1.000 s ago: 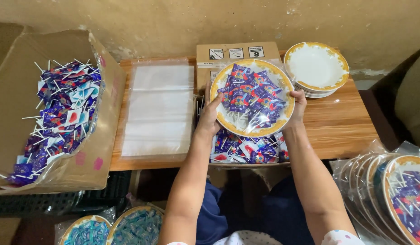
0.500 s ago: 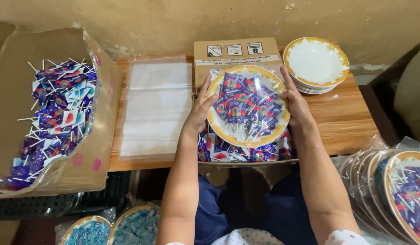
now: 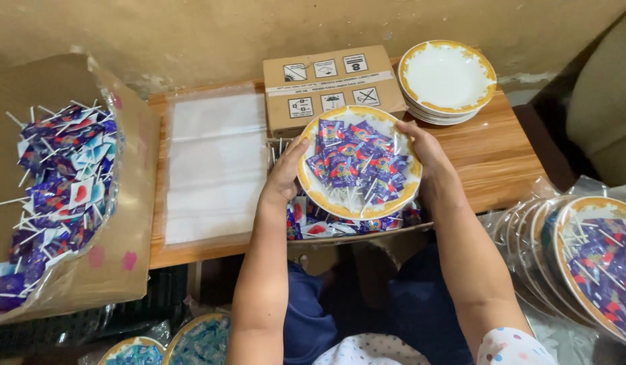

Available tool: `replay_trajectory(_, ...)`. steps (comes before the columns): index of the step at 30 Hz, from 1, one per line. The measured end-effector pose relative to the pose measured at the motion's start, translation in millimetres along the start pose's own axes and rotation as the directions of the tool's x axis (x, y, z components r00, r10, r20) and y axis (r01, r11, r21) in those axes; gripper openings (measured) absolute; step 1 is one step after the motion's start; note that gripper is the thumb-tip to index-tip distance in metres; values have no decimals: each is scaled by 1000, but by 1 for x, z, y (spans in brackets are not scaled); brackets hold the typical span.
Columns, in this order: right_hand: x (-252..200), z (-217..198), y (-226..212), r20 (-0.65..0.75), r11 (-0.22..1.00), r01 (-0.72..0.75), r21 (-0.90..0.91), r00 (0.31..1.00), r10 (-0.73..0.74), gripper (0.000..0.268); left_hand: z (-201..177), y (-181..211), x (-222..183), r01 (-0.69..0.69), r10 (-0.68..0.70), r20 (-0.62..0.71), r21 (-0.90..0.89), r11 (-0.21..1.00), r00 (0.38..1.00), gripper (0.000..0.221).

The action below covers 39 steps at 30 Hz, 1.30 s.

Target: The person sorts small blue and red flag-themed items from a large box into smaller boxes and plates, then places plastic bags over the plates.

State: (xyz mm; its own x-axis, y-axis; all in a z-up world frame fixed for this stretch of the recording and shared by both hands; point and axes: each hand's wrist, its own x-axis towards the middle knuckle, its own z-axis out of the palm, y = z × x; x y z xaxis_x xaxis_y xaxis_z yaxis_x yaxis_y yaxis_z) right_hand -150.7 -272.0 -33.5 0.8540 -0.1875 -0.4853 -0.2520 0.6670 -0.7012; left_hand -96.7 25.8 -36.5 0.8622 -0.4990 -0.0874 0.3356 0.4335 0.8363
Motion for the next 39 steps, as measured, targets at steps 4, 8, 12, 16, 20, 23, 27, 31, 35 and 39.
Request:
replay_trajectory(4, -11, -4, -1, -63, 999, -52, -10, 997, 51, 45, -9, -15, 10, 48, -47, 31, -6, 999, 998, 45)
replay_trajectory(8, -20, -27, -13, -65, 1000, 3, -15, 998, -4, 39, 23, -19, 15, 53, -48, 75, -55, 997, 996, 44)
replay_trajectory(12, -54, -59, -66, -86, 990, 37, -137, 995, -49, 38, 59, -58, 47, 80, -57, 193, -114, 990, 979, 43)
replay_trajectory(16, -75, -105, -125, -200, 915, 128, -382, 956, -217, 45, 140, -96, 83, 186, -156, 194, -149, 971, 968, 36)
replay_trajectory(20, -103, -129, -176, -331, 790, -11, -613, 912, -244, 41, 211, -137, 119, 285, -268, 110, -192, 939, 957, 36)
replay_trajectory(23, -100, -153, -194, -438, 719, -204, -664, 886, -153, 36, 245, -161, 126, 392, -389, 46, -138, 910, 920, 43)
replay_trajectory(27, -71, -201, -200, -529, 612, -358, -706, 841, -118, 54, 262, -210, 133, 359, -369, -56, -140, 923, 928, 37)
replay_trajectory(31, -75, -199, -181, -496, 610, -212, -764, 796, -346, 66, 243, -295, 152, 201, -218, -154, -122, 972, 964, 31)
replay_trajectory(35, 17, -277, -185, -548, 399, -403, -824, 746, -379, 80, 253, -275, 142, 213, -227, -247, -82, 974, 942, 35)
replay_trajectory(39, 43, -279, -184, -545, 483, -327, -812, 722, -426, 69, 244, -274, 147, 232, -168, -404, 115, 966, 899, 38)
